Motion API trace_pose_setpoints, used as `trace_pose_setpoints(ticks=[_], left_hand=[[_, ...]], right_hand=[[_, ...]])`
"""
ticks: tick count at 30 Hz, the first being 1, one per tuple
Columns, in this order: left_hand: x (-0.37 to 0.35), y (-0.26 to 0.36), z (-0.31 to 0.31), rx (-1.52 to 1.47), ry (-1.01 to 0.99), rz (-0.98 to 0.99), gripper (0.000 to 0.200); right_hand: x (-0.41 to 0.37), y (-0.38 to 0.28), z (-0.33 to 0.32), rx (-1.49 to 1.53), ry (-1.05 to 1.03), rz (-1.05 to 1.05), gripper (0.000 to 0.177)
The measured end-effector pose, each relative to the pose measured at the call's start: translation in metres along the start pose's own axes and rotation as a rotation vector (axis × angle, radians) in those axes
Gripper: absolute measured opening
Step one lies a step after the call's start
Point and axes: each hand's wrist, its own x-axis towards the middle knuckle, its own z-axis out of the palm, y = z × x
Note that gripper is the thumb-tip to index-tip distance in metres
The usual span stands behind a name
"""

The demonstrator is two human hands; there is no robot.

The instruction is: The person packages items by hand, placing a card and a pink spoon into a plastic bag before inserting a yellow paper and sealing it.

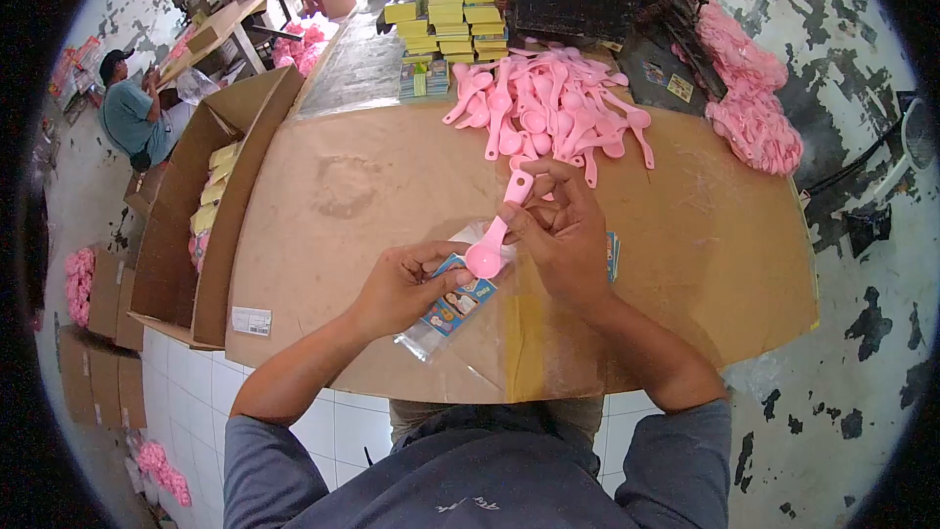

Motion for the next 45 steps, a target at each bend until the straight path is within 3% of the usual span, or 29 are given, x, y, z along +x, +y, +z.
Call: trace_pose_setpoints(ticks=[2, 5, 8, 10, 12, 14, 17, 20, 23, 25, 27, 29, 32, 35, 38, 41, 45], left_hand=[[0.001, 0.006, 0.001, -0.044, 0.007, -0.09, 0.035], [0.001, 0.005, -0.002, -0.107, -0.002, -0.059, 0.034], [0.001, 0.004, -0.006, -0.122, 0.01, -0.045, 0.034], [0.001, 0.005, -0.007, -0.17, -0.013, -0.019, 0.034], [0.0, 0.006, -0.007, -0.215, -0.036, -0.013, 0.034], [0.0, 0.01, -0.007, -0.248, -0.064, -0.025, 0.034], [-0.001, 0.006, -0.008, -0.287, -0.141, 0.014, 0.039], [-0.003, 0.009, -0.011, -0.253, -0.248, -0.003, 0.043], [-0.004, 0.012, -0.012, -0.276, -0.292, 0.089, 0.042], [-0.004, 0.011, -0.013, -0.289, -0.341, 0.073, 0.042], [-0.004, 0.008, -0.015, -0.319, -0.388, 0.074, 0.044], [-0.003, 0.003, -0.016, -0.369, -0.435, 0.094, 0.046], [-0.002, 0.003, -0.024, -0.377, -0.474, 0.091, 0.067], [-0.003, 0.01, -0.015, -0.518, -0.25, 0.273, 0.05], [-0.009, 0.026, -0.018, -0.469, -0.092, 0.151, 0.058], [-0.012, 0.02, -0.016, -0.046, -0.088, 0.367, 0.061], [-0.015, 0.03, -0.007, 0.167, 0.001, 0.491, 0.059]], right_hand=[[-0.004, 0.003, 0.004, 0.027, 0.022, -0.049, 0.047], [-0.011, 0.012, 0.009, -0.074, -0.031, -0.191, 0.041], [-0.015, 0.021, 0.0, -0.208, -0.111, -0.169, 0.033], [-0.001, 0.021, -0.023, -0.29, -0.368, -0.231, 0.031], [0.006, 0.016, -0.03, -0.24, -0.455, -0.159, 0.028], [0.009, -0.01, -0.019, -0.061, -0.362, 0.038, 0.025], [0.01, -0.024, -0.007, -0.446, -0.451, -0.26, 0.027], [0.012, -0.042, -0.008, -0.718, -0.726, -0.348, 0.026], [0.022, -0.063, -0.005, -0.435, -0.803, -0.38, 0.026], [0.016, -0.076, 0.014, -0.555, -0.676, -0.381, 0.017], [0.016, -0.079, 0.02, -0.584, -0.697, -0.356, 0.013], [0.023, -0.075, 0.018, -0.522, -0.865, -0.301, 0.014], [0.018, -0.087, 0.022, -0.491, -0.803, -0.233, 0.014], [0.02, -0.094, 0.02, -0.412, -0.62, -0.439, 0.015], [0.023, -0.121, 0.022, -0.87, -0.646, -0.621, 0.008], [0.022, -0.115, 0.018, -0.871, -0.476, -0.527, 0.009], [0.016, -0.111, 0.022, -0.833, -0.453, -0.412, 0.012]])
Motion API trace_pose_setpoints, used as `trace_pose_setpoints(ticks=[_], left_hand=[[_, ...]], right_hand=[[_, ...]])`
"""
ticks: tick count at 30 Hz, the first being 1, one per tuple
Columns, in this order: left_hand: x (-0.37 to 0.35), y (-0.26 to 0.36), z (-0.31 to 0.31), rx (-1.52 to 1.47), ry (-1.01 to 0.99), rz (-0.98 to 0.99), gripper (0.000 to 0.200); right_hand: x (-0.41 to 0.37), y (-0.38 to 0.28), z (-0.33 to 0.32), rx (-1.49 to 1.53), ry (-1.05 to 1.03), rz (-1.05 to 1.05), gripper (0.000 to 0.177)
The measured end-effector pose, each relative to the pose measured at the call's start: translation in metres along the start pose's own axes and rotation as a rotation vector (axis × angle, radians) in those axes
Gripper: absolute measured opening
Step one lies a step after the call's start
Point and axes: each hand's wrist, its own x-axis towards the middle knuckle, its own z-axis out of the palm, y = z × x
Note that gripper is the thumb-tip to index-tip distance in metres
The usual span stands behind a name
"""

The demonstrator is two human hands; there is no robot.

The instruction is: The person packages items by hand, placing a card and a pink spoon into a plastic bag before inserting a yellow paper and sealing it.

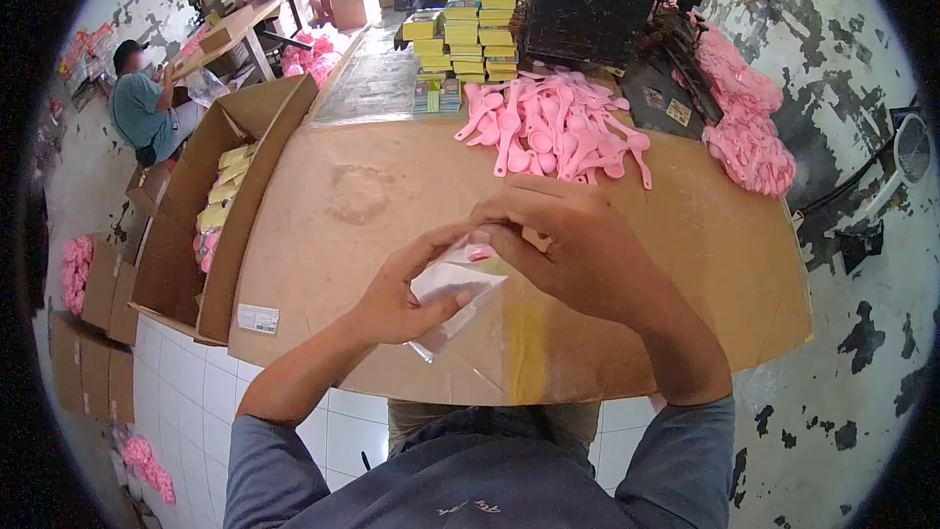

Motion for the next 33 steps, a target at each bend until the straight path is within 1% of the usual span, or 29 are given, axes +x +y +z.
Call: trace_pose_setpoints(ticks=[2, 5, 8, 11, 14, 17, 20, 23, 26, 29, 31, 32, 33], left_hand=[[0.0, 0.0, 0.003, -0.036, 0.042, -0.051, 0.054], [0.003, -0.004, 0.001, -0.087, 0.035, -0.032, 0.043], [0.0, 0.001, 0.002, -0.184, 0.104, -0.18, 0.035], [0.002, 0.008, 0.001, -0.22, 0.153, -0.24, 0.033], [0.002, 0.003, 0.002, -0.201, 0.174, -0.225, 0.034], [-0.004, -0.002, 0.005, -0.076, 0.163, -0.183, 0.036], [-0.008, -0.009, 0.008, 0.079, 0.166, -0.177, 0.042], [-0.003, 0.006, 0.004, 0.209, 0.104, -0.195, 0.048], [-0.005, 0.005, 0.01, 0.235, 0.082, -0.191, 0.051], [-0.002, 0.004, 0.002, 0.23, 0.018, -0.137, 0.049], [-0.001, 0.01, -0.003, 0.138, -0.015, -0.241, 0.049], [-0.002, 0.012, -0.004, 0.091, -0.034, -0.293, 0.049], [-0.002, 0.01, -0.003, 0.009, -0.008, -0.286, 0.048]], right_hand=[[-0.002, 0.0, 0.002, 0.02, 0.025, 0.061, 0.014], [-0.005, 0.004, 0.008, 0.054, 0.013, 0.079, 0.015], [-0.005, 0.014, 0.017, 0.086, 0.131, 0.088, 0.018], [-0.001, 0.028, 0.028, -0.129, 0.383, -0.115, 0.025], [-0.003, 0.023, 0.034, -0.359, 0.272, -0.324, 0.027], [-0.002, 0.016, 0.045, -0.464, 0.18, -0.33, 0.026], [-0.001, 0.021, 0.051, -0.573, 0.128, -0.359, 0.027], [0.0, 0.024, 0.059, -0.71, 0.144, -0.432, 0.026], [0.004, 0.031, 0.059, -0.665, 0.071, -0.356, 0.017], [0.008, 0.034, 0.042, -0.482, 0.165, -0.175, 0.012], [0.003, 0.044, 0.021, 0.169, 0.102, 0.186, 0.012], [-0.003, 0.043, -0.003, 0.503, -0.03, 0.305, 0.016], [-0.014, 0.046, -0.03, 0.836, -0.166, 0.422, 0.019]])
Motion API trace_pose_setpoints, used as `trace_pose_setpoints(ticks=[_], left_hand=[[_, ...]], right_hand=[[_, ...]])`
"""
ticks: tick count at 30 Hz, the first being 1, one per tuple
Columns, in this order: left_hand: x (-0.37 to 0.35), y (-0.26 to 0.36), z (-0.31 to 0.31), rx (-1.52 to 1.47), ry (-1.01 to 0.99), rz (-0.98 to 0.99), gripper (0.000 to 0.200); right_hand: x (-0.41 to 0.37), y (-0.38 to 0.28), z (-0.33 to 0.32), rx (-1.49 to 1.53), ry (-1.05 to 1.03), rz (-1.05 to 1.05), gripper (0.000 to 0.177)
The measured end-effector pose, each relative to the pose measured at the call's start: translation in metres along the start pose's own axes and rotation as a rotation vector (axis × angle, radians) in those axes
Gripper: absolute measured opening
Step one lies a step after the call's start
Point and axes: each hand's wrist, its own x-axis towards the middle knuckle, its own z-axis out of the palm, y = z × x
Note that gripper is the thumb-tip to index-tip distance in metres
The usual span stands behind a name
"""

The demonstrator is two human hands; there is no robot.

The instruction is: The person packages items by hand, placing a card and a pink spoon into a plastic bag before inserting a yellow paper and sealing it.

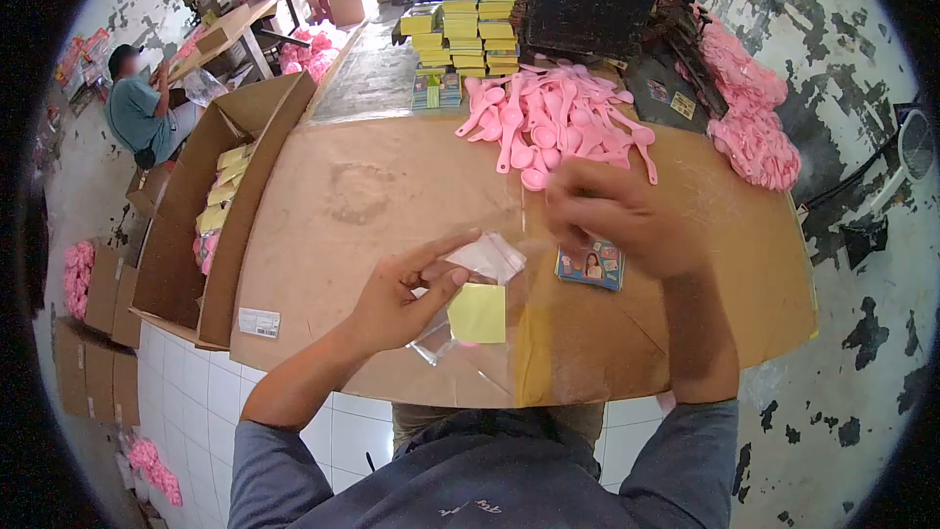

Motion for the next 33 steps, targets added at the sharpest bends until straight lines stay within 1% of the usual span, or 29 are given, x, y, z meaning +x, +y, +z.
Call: trace_pose_setpoints(ticks=[2, 5, 6, 7, 11, 13, 14, 16, 18, 20, 22, 25, 26, 28, 29, 33], left_hand=[[0.003, -0.005, 0.002, -0.165, 0.03, 0.02, 0.048], [0.003, -0.001, 0.002, -0.243, 0.045, -0.002, 0.047], [0.003, -0.003, 0.001, -0.257, 0.033, 0.002, 0.046], [0.003, -0.006, 0.002, -0.272, 0.022, 0.003, 0.046], [0.006, -0.012, 0.004, -0.28, 0.028, -0.001, 0.044], [0.009, -0.012, 0.005, -0.298, 0.075, -0.004, 0.039], [0.009, -0.013, 0.007, -0.308, 0.095, -0.011, 0.037], [0.009, -0.013, 0.009, -0.306, 0.1, -0.03, 0.03], [0.011, -0.015, 0.008, -0.294, 0.107, -0.036, 0.026], [0.011, -0.022, 0.008, -0.282, 0.119, -0.045, 0.023], [0.01, -0.021, 0.009, -0.247, 0.158, -0.08, 0.023], [0.009, -0.024, 0.008, -0.214, 0.178, -0.079, 0.023], [0.009, -0.025, 0.007, -0.206, 0.179, -0.069, 0.023], [0.009, -0.019, 0.005, -0.321, 0.17, -0.076, 0.024], [0.009, -0.017, 0.004, -0.38, 0.167, -0.079, 0.024], [0.01, -0.026, 0.006, -0.297, 0.162, -0.054, 0.026]], right_hand=[[-0.037, 0.019, -0.061, 0.399, -0.28, -0.142, 0.012], [-0.077, 0.037, -0.157, 0.105, 0.142, -0.005, 0.015], [-0.085, 0.042, -0.18, 0.006, 0.283, 0.042, 0.017], [-0.087, 0.047, -0.187, -0.092, 0.422, 0.091, 0.02], [-0.106, 0.09, -0.18, -0.996, 0.781, 0.075, 0.039], [-0.106, 0.093, -0.172, -1.459, 0.932, 0.058, 0.048], [-0.104, 0.093, -0.171, -1.446, 0.888, 0.012, 0.045], [-0.08, 0.076, -0.133, -1.413, 0.808, -0.073, 0.04], [-0.052, 0.077, -0.087, -0.953, 0.65, 0.03, 0.042], [-0.029, 0.065, -0.029, -0.642, 0.333, 0.032, 0.046], [-0.013, 0.061, 0.016, -0.57, 0.152, -0.19, 0.045], [0.005, 0.071, 0.045, -0.226, 0.09, -0.02, 0.042], [0.008, 0.076, 0.044, -0.165, 0.079, -0.013, 0.039], [0.012, 0.085, 0.041, -0.047, 0.053, 0.004, 0.035], [0.012, 0.085, 0.04, -0.035, 0.068, 0.01, 0.033], [0.008, 0.084, 0.036, -0.008, 0.114, 0.019, 0.025]])
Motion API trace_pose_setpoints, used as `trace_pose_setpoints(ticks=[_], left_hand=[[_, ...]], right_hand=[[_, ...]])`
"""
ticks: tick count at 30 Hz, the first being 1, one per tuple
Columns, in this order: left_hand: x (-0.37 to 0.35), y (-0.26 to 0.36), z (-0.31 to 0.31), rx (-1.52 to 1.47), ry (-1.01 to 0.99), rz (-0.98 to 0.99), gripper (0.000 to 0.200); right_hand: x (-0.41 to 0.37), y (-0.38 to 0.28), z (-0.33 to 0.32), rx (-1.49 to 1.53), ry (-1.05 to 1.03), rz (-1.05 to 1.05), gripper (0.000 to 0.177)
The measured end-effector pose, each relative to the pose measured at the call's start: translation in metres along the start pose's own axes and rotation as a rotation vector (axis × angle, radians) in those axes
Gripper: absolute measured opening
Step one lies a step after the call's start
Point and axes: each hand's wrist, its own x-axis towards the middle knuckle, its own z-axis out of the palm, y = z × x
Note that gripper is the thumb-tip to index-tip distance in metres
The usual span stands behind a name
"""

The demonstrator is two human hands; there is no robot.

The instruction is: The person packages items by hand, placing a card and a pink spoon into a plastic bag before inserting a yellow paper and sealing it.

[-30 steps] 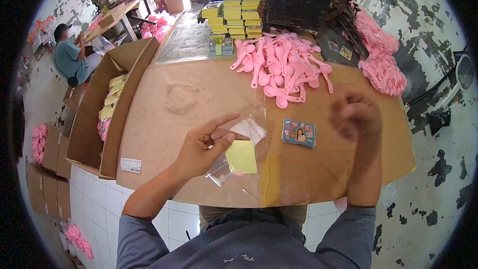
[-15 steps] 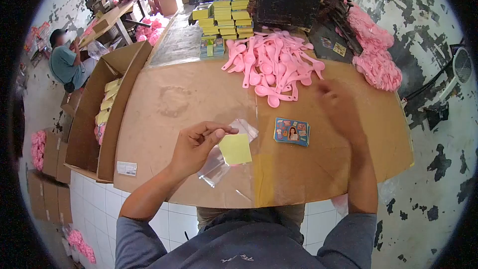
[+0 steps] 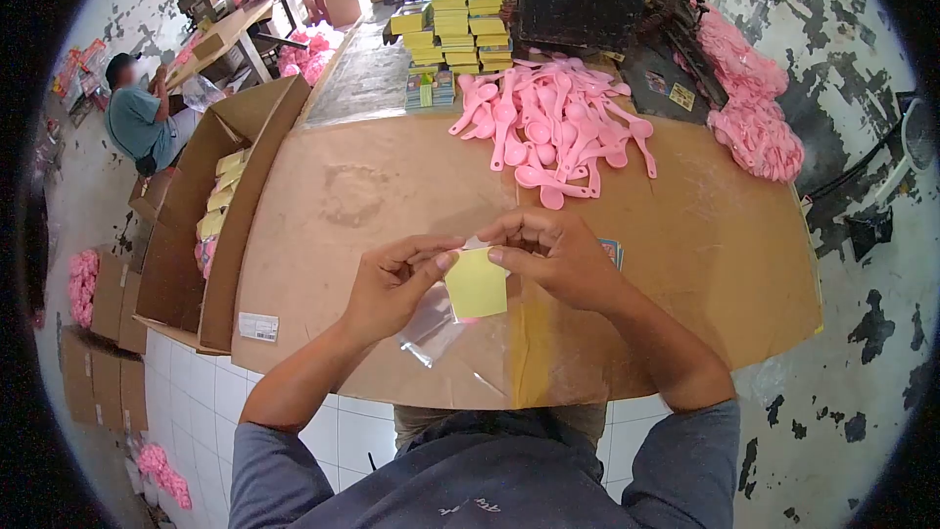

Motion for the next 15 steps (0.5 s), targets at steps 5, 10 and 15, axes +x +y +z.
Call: trace_pose_setpoints(ticks=[5, 10, 15], left_hand=[[0.001, -0.001, -0.001, -0.005, 0.021, -0.015, 0.025], [0.0, -0.002, -0.003, 0.086, -0.003, 0.044, 0.022], [0.001, -0.009, -0.011, 0.043, -0.064, 0.067, 0.023]], right_hand=[[-0.004, 0.003, -0.007, 0.01, 0.028, 0.012, 0.016], [-0.005, 0.005, -0.013, 0.034, -0.004, -0.089, 0.013], [-0.005, 0.001, -0.02, -0.069, -0.026, -0.031, 0.014]])
